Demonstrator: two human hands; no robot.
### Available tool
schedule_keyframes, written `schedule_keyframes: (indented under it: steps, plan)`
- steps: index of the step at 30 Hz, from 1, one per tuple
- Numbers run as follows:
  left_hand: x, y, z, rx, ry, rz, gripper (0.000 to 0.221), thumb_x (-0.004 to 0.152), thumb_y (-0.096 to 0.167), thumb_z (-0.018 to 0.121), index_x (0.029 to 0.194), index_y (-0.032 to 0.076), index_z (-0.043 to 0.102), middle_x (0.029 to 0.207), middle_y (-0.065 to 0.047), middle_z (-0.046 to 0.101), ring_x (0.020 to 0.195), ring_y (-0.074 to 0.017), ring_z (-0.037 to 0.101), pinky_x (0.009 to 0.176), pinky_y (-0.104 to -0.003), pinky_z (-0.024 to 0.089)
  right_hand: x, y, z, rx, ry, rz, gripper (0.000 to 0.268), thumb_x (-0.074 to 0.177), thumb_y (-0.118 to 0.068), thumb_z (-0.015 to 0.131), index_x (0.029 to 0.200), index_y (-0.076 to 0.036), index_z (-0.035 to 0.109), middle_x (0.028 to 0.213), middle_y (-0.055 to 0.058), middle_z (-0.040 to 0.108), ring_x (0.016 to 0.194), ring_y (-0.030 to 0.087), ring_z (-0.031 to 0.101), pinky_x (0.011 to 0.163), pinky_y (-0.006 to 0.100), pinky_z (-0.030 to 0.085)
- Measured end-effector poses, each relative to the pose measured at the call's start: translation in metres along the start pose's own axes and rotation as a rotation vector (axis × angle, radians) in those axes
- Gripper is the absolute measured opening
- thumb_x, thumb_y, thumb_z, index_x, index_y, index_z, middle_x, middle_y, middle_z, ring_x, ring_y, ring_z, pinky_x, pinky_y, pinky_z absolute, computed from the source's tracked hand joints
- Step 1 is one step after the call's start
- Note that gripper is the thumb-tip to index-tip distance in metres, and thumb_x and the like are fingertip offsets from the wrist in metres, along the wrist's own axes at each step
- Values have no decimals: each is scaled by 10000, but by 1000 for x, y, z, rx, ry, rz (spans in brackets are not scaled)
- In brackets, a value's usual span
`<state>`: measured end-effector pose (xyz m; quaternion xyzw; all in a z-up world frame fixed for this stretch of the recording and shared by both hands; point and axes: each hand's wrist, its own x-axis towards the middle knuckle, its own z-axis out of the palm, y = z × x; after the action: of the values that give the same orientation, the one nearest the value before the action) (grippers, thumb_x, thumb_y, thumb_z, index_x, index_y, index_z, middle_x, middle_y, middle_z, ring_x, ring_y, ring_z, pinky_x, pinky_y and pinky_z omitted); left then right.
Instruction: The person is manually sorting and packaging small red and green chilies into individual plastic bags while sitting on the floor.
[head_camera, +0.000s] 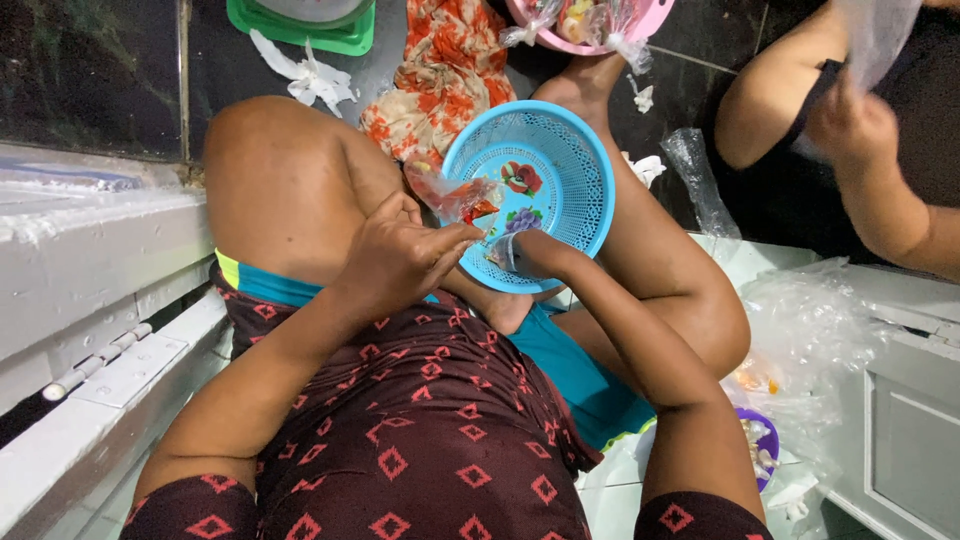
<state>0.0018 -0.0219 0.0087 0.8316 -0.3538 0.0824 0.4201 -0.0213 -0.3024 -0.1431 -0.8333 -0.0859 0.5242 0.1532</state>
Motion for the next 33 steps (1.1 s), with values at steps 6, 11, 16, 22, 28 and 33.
schedule_keyframes:
  steps: [6,11,16,22,28,33]
  plan:
    - [0,0,7,-9,-12,7,124,950,96,674,1003,203,705,462,35,584,457,-151,619,829,-275,436,13,20,21,2,100,-41,276,876,-111,649,955,133,750,914,341,726,879,523,715,765,544,571]
    - [1,4,9,35,-6,21,97,955,118,673,980,207,703,464,36,584,459,-141,625,809,-273,442,24,17,24,-50,178,-98,239,839,-111,706,896,116,757,841,318,725,821,509,728,724,545,581]
    - [-1,0,7,61,6,29,107,948,128,675,1002,217,702,489,36,594,477,-143,629,816,-285,431,-43,-10,-23,407,360,-249,233,878,-87,723,1019,98,743,992,334,719,968,533,693,884,578,526]
    - [1,0,9,85,51,47,121,923,110,709,985,214,721,503,31,596,483,-168,620,807,-302,432,-130,-30,-64,807,556,-419,165,932,-86,772,1046,26,728,1068,170,735,987,231,625,950,414,510]
    - [4,3,10,103,83,81,100,960,121,684,970,217,712,508,61,587,487,-134,612,801,-277,423,-177,-109,-117,443,564,-548,144,971,-97,718,1083,-6,723,1103,191,726,1041,353,699,932,457,527]
    - [2,7,-1,86,97,46,102,940,113,705,975,208,718,518,43,600,502,-154,632,799,-292,432,-172,-154,-136,204,540,-613,141,987,-69,688,1078,29,734,1075,249,734,1018,472,707,908,530,536]
